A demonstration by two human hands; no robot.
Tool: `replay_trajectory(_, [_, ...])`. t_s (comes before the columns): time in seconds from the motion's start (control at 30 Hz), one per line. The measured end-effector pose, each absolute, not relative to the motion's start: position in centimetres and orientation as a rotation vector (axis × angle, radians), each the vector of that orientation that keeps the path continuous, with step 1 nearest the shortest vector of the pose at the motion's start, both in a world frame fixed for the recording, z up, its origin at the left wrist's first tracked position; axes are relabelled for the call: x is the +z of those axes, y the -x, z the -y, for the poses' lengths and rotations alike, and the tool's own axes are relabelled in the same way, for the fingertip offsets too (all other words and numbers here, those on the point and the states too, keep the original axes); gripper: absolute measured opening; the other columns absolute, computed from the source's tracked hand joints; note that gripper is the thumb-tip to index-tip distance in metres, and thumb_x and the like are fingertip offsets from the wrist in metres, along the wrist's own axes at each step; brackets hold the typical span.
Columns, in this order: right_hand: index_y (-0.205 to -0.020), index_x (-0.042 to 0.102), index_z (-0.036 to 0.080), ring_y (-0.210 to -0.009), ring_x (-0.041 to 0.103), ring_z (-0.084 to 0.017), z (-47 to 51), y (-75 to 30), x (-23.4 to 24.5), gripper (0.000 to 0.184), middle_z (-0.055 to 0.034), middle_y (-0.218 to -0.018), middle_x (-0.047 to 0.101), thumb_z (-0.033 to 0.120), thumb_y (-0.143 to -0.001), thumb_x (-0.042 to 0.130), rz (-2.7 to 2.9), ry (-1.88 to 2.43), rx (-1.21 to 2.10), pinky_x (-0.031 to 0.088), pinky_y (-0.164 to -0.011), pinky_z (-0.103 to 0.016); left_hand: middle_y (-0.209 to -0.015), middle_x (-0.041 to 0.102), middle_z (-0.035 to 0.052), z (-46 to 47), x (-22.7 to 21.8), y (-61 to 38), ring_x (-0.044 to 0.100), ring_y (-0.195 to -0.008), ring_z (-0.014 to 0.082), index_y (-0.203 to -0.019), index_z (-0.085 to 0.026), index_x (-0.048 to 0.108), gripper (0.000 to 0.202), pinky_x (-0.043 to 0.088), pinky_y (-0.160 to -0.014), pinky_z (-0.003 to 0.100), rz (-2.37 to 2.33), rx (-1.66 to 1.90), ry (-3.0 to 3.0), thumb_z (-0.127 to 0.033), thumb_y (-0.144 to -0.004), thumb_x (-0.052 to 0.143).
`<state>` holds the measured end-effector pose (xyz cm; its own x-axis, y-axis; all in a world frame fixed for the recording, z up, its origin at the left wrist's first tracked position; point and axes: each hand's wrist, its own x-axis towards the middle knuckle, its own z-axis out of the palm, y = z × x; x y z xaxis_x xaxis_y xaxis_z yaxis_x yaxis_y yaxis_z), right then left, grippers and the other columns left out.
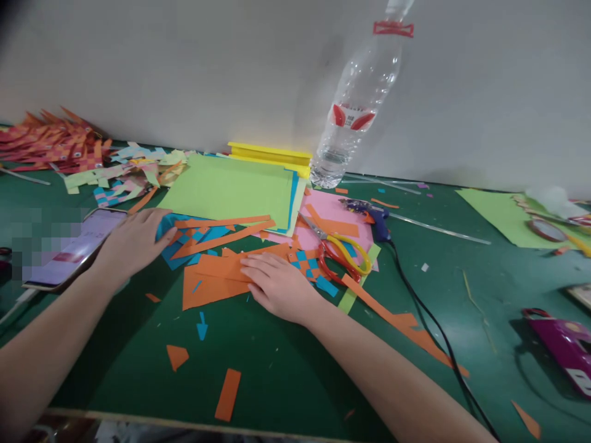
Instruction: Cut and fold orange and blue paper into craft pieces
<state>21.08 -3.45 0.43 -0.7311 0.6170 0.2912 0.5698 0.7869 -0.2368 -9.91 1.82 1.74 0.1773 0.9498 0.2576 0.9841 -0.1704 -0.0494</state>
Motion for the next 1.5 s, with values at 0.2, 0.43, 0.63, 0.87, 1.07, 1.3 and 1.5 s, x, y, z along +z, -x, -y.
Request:
replay_trajectory(0.2, [-0.117,0.061,0.014,-0.126,0.052,-0.020,3.4,-21.0,0.4,0.032,-0.0087,-0.131,0.061,0.023,-0.093,0.043,2.624,0.885,0.197,0.044,-0.106,-0.040,-0.120,0.059,0.0204,-2.8,1.1,10.9,0.055,-0.112,0.0360,-0.124,-0.007,0.049,0.044,0.044,-0.092,0.046,1.994,-0.214,2.198,-0.032,-0.094,0.027])
replay_trajectory(0.43, [-0.117,0.061,0.016,-0.126,0.052,-0.021,3.3,-21.1,0.6,0.031,-0.0099,-0.130,0.061,0.022,-0.092,0.045,2.599,0.877,0.267,0.046,-0.105,-0.043,-0.123,0.057,0.0196,-3.0,0.7,11.1,0.055,-0.114,0.0350,-0.123,-0.010,0.049,0.042,0.043,-0.093,0.047,1.965,-0.224,2.234,-0.033,-0.093,0.031])
replay_trajectory(0.63, [-0.119,0.061,0.015,-0.126,0.052,-0.021,3.3,-21.1,0.6,0.032,-0.0114,-0.129,0.062,0.022,-0.092,0.046,2.589,0.887,0.297,0.044,-0.106,-0.043,-0.127,0.055,0.0186,-3.0,0.8,10.9,0.055,-0.114,0.0353,-0.127,-0.011,0.045,0.043,0.045,-0.091,0.047,1.940,-0.248,2.202,-0.033,-0.093,0.032])
replay_trajectory(0.87, [-0.118,0.060,0.016,-0.126,0.052,-0.020,3.3,-21.1,0.6,0.031,-0.0099,-0.130,0.061,0.023,-0.092,0.045,2.597,0.895,0.281,0.045,-0.106,-0.042,-0.128,0.053,0.0190,-3.0,1.0,10.8,0.053,-0.117,0.0355,-0.129,-0.009,0.045,0.045,0.046,-0.092,0.047,1.955,-0.300,2.200,-0.032,-0.092,0.033])
replay_trajectory(1.07, [-0.118,0.060,0.014,-0.127,0.051,-0.021,3.3,-21.1,0.8,0.031,-0.0110,-0.130,0.061,0.022,-0.092,0.045,2.608,0.895,0.305,0.044,-0.106,-0.041,-0.127,0.053,0.0214,-3.3,0.7,10.6,0.054,-0.115,0.0360,-0.127,-0.007,0.046,0.045,0.045,-0.093,0.048,1.964,-0.317,2.228,-0.030,-0.092,0.031])
replay_trajectory(1.3, [-0.118,0.060,0.017,-0.127,0.051,-0.020,3.3,-21.1,0.7,0.031,-0.0101,-0.131,0.061,0.022,-0.091,0.046,2.585,0.903,0.356,0.044,-0.106,-0.043,-0.126,0.054,0.0199,-3.1,0.7,10.4,0.056,-0.113,0.0343,-0.127,-0.010,0.046,0.042,0.045,-0.092,0.049,1.916,-0.310,2.246,-0.029,-0.092,0.031])
replay_trajectory(1.5, [-0.116,0.061,0.016,-0.127,0.051,-0.019,3.2,-21.2,0.5,0.029,-0.0101,-0.130,0.061,0.021,-0.091,0.047,2.579,0.884,0.347,0.042,-0.108,-0.041,-0.127,0.054,0.0192,-3.2,0.6,10.5,0.054,-0.115,0.0352,-0.128,-0.010,0.044,0.044,0.045,-0.093,0.050,1.933,-0.326,2.271,-0.034,-0.094,0.030])
